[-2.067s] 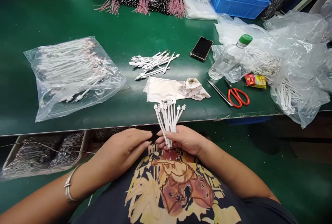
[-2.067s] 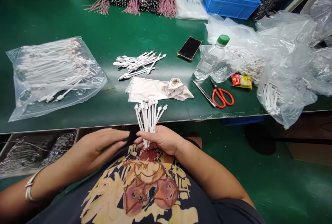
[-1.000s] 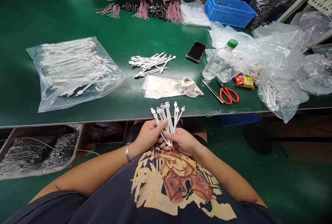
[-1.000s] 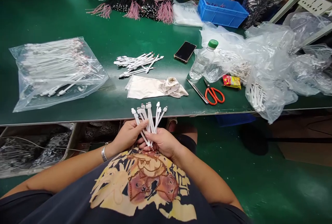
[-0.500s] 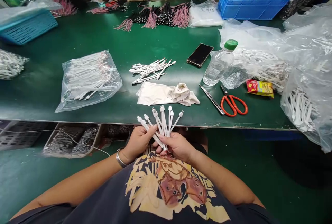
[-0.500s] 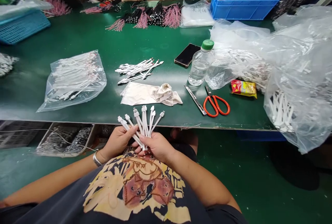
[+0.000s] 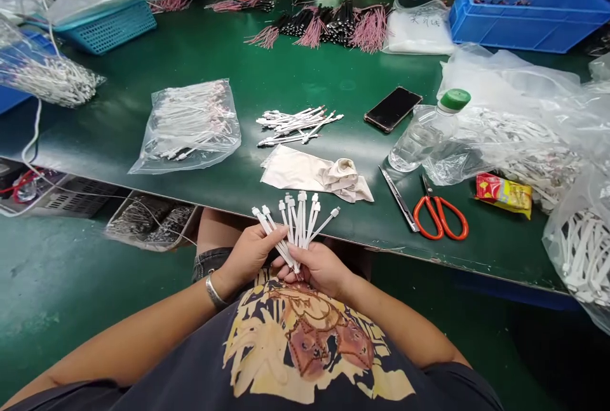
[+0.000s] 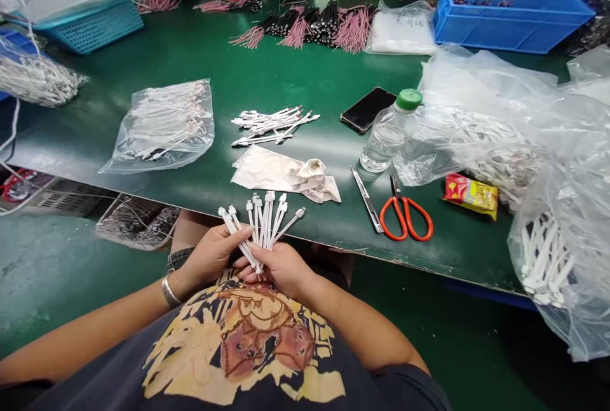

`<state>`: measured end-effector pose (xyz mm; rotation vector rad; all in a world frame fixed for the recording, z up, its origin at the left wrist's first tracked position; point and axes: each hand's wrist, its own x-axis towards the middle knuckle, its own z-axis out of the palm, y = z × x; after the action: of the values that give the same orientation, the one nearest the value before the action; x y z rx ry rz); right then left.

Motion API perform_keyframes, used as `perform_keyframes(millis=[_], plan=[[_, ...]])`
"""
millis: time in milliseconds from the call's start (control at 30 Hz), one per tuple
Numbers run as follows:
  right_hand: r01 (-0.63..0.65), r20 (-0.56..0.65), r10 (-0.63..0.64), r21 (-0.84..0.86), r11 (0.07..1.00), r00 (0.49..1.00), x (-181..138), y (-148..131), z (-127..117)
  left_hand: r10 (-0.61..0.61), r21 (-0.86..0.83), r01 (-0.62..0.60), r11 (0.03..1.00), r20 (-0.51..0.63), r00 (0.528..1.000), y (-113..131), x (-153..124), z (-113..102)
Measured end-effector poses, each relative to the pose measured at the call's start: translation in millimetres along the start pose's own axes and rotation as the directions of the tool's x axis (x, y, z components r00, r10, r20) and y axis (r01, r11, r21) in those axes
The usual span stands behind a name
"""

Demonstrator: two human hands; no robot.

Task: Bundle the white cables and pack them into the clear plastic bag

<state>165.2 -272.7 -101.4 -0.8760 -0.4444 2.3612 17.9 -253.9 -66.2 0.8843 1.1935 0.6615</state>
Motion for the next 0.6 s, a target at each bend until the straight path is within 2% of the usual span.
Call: perform_keyframes(millis=[133, 200, 333, 600], plan=[[0.033, -0.001, -0.033, 0.030, 0.999, 0.999, 0.6, 5.5, 3.3, 0.012, -0.074, -0.018, 0.997, -0.080, 0.997, -6.8, -5.3, 1.8], [0.013, 0.015, -0.014, 0.010, 1.000, 1.000, 1.2, 7.7, 5.3, -0.039, -0.106, 0.036, 0.994, -0.028, 0.999, -9.0, -5.7, 0.9], [0.025, 0.045, -0.024, -0.020, 0.999, 0.999, 5.2, 12.9, 10.8, -0.086, -0.088, 0.101, 0.991, 0.159, 0.984, -8.7, -2.0, -6.8], [0.133, -0.061, -0.131, 0.017, 0.991, 0.989, 11.6, 21.2, 25.0, -0.071, -0.094, 0.088, 0.992, 0.173, 0.982, -5.9, 1.2, -21.4]])
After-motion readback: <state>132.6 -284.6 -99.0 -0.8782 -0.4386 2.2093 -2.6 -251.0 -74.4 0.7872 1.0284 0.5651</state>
